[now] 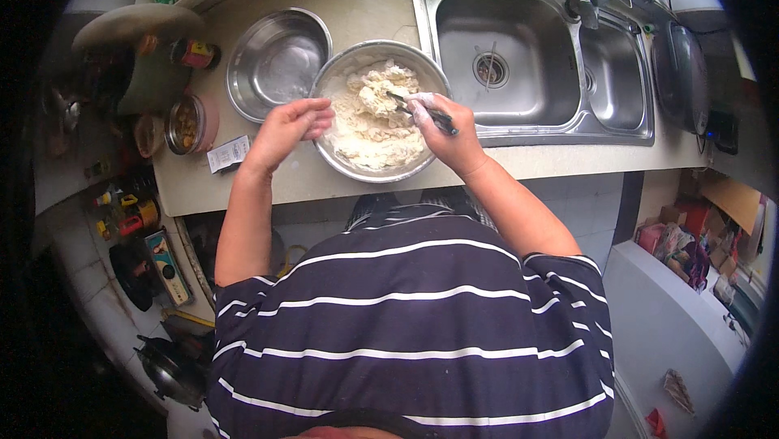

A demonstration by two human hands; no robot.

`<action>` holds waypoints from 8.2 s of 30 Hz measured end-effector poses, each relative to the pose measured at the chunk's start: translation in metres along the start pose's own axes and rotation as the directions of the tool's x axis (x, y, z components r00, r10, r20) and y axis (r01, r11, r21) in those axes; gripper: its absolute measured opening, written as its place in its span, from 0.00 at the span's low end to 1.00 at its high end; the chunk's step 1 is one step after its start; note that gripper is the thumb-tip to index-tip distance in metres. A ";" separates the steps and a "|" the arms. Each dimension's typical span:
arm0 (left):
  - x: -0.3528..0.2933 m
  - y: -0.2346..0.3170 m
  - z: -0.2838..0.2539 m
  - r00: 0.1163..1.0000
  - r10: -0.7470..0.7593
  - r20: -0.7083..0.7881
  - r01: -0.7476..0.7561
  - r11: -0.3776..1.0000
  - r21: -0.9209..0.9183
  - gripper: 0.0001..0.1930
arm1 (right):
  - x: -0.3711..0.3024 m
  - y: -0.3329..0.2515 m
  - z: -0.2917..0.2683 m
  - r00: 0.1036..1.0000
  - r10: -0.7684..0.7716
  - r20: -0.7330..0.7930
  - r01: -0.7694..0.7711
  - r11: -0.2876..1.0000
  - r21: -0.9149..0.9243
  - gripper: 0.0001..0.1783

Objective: The person fills a small bowl with water from the sink and pours it into a larger bowl containing flour. They then use chopsticks to mix the ingredients, followed by kneading the dough with their hands to form a cohesive mass.

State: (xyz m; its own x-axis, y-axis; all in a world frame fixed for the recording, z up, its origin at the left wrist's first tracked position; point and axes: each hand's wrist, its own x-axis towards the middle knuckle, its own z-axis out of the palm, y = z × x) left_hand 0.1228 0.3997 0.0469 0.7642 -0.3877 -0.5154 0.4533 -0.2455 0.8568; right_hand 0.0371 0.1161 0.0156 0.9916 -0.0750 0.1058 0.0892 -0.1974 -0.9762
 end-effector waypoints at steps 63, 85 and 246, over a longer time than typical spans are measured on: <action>0.031 -0.066 0.050 0.519 0.698 -0.493 -0.322 0.694 0.644 0.21 | 0.015 -0.031 -0.071 0.916 -0.062 0.397 0.201 0.926 -0.318 0.09; 0.031 -0.070 0.046 0.543 0.673 -0.502 -0.325 0.720 0.613 0.20 | 0.064 -0.037 0.011 0.928 -0.227 0.296 0.274 0.953 -0.126 0.06; 0.020 -0.061 0.028 0.489 0.805 -0.337 -0.248 0.499 0.830 0.21 | 0.015 -0.017 0.033 0.970 0.148 0.191 -0.153 0.988 0.013 0.09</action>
State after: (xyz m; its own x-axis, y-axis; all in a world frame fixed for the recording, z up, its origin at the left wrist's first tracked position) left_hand 0.0972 0.3817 -0.0160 0.8929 -0.0875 0.4417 -0.3447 -0.7639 0.5455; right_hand 0.0532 0.1505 0.0279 0.9933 0.0849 -0.0781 -0.0626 -0.1712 -0.9833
